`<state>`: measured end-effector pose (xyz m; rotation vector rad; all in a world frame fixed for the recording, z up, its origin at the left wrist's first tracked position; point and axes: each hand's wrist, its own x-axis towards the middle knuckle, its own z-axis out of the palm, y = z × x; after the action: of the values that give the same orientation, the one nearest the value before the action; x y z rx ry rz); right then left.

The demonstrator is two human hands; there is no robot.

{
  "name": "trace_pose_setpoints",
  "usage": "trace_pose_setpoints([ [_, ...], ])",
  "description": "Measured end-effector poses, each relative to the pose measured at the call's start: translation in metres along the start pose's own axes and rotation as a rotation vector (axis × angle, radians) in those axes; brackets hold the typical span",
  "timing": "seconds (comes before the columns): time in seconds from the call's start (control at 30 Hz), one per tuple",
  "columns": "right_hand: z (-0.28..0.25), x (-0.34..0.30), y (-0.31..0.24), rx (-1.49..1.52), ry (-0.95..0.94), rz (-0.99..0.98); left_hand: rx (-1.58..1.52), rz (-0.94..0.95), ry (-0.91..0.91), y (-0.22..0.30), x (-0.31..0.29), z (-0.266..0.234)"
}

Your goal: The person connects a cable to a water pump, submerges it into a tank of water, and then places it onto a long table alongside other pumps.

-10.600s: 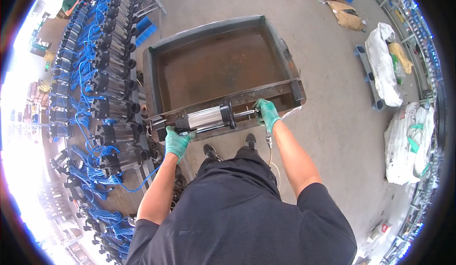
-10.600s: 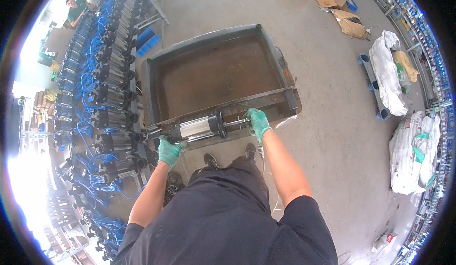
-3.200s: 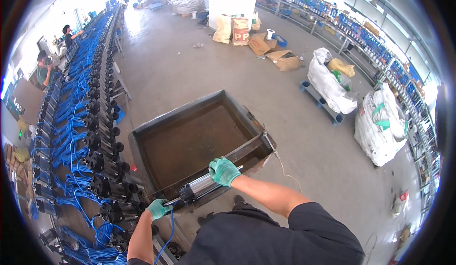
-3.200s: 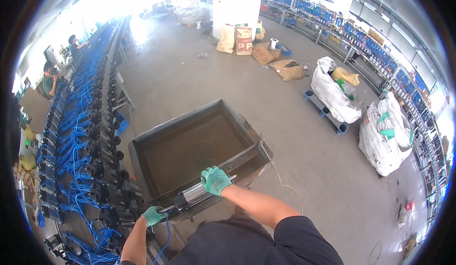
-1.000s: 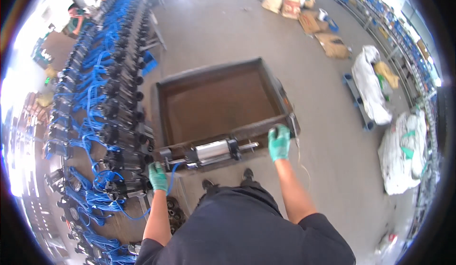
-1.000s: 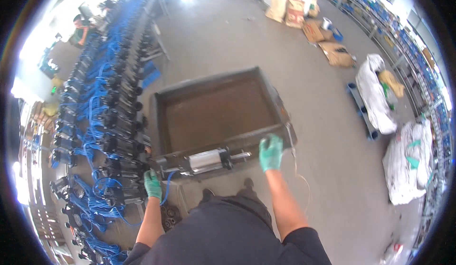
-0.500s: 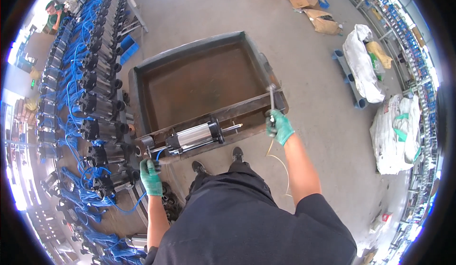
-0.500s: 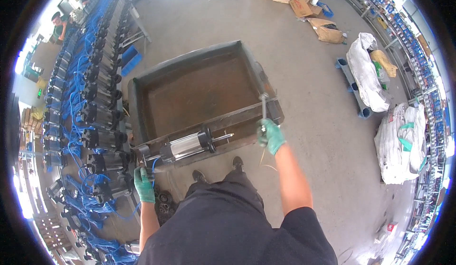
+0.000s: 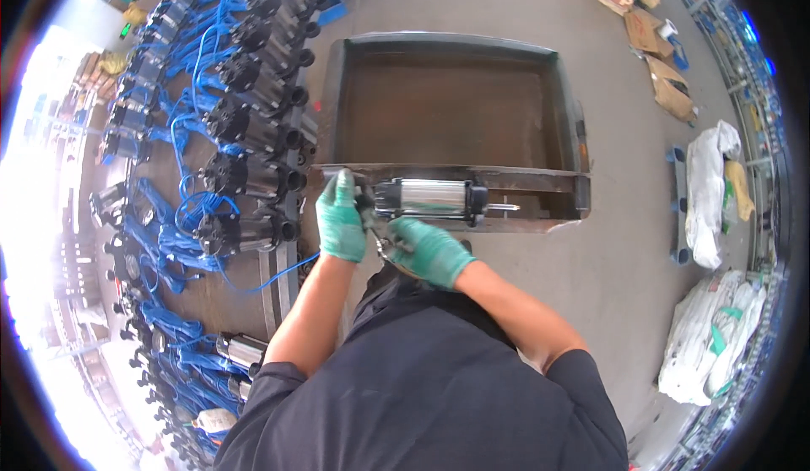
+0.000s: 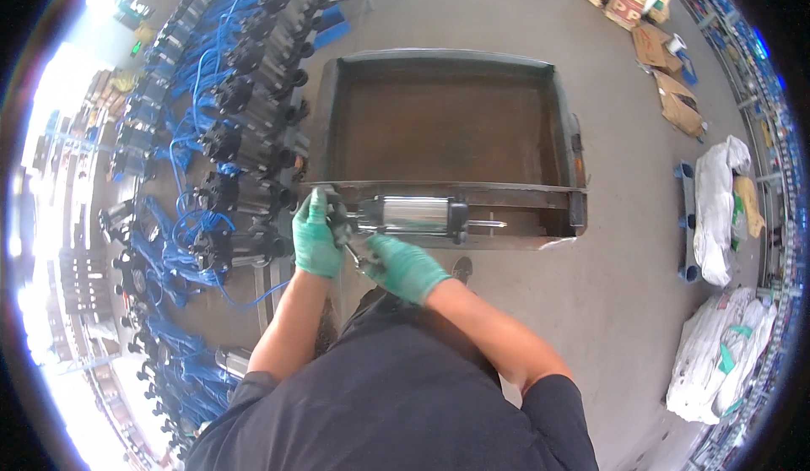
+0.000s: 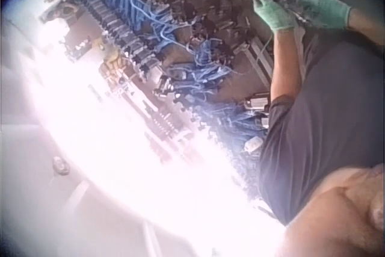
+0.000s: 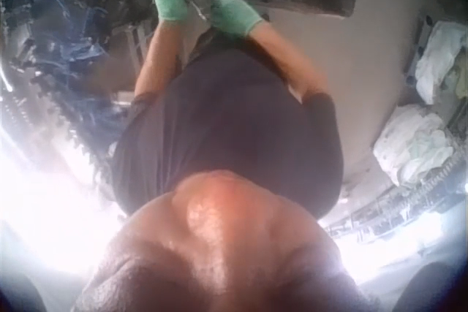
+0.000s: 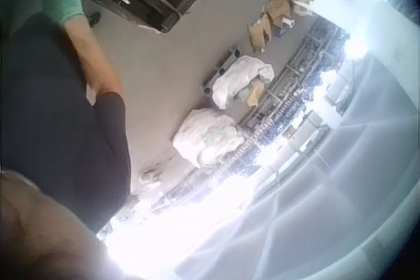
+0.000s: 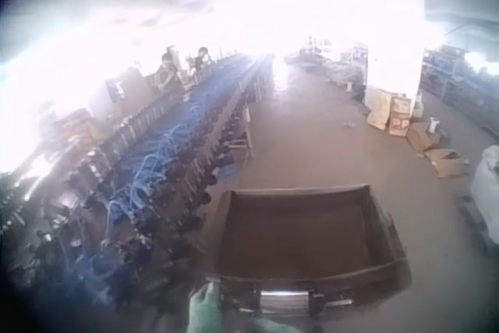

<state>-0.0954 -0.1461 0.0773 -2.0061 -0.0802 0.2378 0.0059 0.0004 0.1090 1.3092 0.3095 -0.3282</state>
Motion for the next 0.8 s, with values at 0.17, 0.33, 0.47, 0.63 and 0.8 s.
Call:
trace_pose_setpoints([
  [0.17,-0.061,0.002,0.018,-0.483,0.439,-0.162,0.015,-0.171,0.223,-0.01,0.063,-0.105],
  [0.33,-0.085,0.026,0.037,-0.5,0.376,0.09,0.198,-0.386,0.168,-0.037,0.109,-0.145],
  [0.47,-0.076,0.035,0.043,-0.54,0.436,0.119,0.207,-0.42,0.078,-0.048,0.128,-0.147],
  [0.63,-0.074,0.037,0.048,-0.525,0.487,0.112,0.249,-0.416,-0.038,-0.05,0.134,-0.145],
  [0.8,-0.073,0.04,0.046,-0.545,0.48,0.107,0.343,-0.455,-0.077,-0.046,0.137,-0.145],
])
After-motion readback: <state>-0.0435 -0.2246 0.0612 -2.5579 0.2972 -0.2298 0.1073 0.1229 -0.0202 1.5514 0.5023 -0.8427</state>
